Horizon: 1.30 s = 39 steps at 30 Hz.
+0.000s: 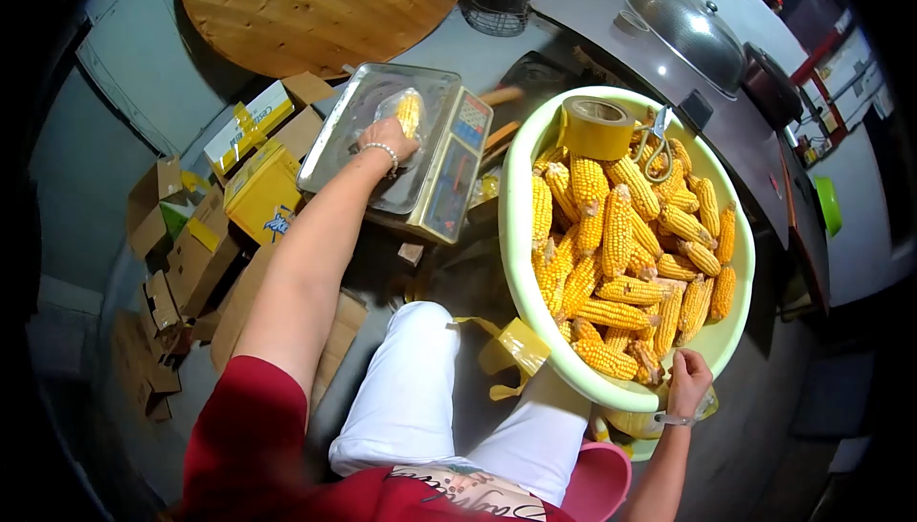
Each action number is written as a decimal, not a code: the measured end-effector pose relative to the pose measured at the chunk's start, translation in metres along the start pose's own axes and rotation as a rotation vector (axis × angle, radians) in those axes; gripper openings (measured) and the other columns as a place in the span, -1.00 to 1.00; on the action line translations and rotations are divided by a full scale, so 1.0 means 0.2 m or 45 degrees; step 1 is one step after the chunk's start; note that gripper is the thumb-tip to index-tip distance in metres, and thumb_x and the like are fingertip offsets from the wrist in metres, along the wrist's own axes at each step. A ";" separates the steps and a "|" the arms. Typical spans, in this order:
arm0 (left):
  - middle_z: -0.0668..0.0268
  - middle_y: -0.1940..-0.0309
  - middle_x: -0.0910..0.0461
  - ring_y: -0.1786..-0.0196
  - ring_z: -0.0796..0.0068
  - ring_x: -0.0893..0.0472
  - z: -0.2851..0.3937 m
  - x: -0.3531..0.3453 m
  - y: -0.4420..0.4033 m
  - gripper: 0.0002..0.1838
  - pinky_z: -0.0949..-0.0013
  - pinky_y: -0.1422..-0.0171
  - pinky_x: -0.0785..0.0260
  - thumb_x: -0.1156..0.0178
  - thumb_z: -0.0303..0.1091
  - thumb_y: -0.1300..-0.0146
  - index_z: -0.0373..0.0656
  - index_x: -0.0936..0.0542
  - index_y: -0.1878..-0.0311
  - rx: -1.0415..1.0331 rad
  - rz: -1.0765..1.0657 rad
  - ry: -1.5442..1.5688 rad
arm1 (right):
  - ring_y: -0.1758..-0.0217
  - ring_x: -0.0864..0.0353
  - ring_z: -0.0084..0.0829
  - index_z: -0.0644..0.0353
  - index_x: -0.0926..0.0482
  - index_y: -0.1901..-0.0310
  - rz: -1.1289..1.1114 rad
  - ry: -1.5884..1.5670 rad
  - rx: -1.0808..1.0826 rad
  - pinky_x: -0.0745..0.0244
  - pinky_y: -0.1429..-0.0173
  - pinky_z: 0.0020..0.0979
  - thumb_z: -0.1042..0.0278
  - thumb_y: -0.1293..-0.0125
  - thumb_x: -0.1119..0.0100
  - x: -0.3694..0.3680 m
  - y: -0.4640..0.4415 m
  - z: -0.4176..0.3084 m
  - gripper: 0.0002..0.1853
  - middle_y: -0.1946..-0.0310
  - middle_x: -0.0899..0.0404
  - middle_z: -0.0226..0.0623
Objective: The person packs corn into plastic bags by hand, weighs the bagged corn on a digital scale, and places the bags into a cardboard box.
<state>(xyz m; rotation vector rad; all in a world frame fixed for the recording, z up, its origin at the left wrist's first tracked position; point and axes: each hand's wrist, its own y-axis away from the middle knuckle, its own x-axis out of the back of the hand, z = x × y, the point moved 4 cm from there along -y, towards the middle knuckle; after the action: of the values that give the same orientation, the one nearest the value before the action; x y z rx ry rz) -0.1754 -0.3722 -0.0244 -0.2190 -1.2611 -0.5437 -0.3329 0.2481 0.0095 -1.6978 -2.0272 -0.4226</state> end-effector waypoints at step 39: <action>0.33 0.27 -0.55 0.26 0.64 -0.47 0.19 0.43 0.74 -0.53 0.57 0.16 -0.30 -0.24 -0.13 -0.10 -0.30 -0.54 0.03 -0.630 -0.361 1.359 | 0.63 -0.37 -0.73 0.26 -0.61 0.31 -0.013 -0.056 -0.025 -0.20 0.60 -0.66 0.42 -0.21 -0.18 -0.01 0.01 -0.02 -0.89 0.61 -0.50 -0.50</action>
<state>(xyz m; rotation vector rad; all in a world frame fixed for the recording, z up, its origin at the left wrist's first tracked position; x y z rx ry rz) -0.1165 -0.2513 0.0878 -0.1224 -0.0998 -1.0346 -0.3306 0.2442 0.0106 -1.7231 -2.0703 -0.4136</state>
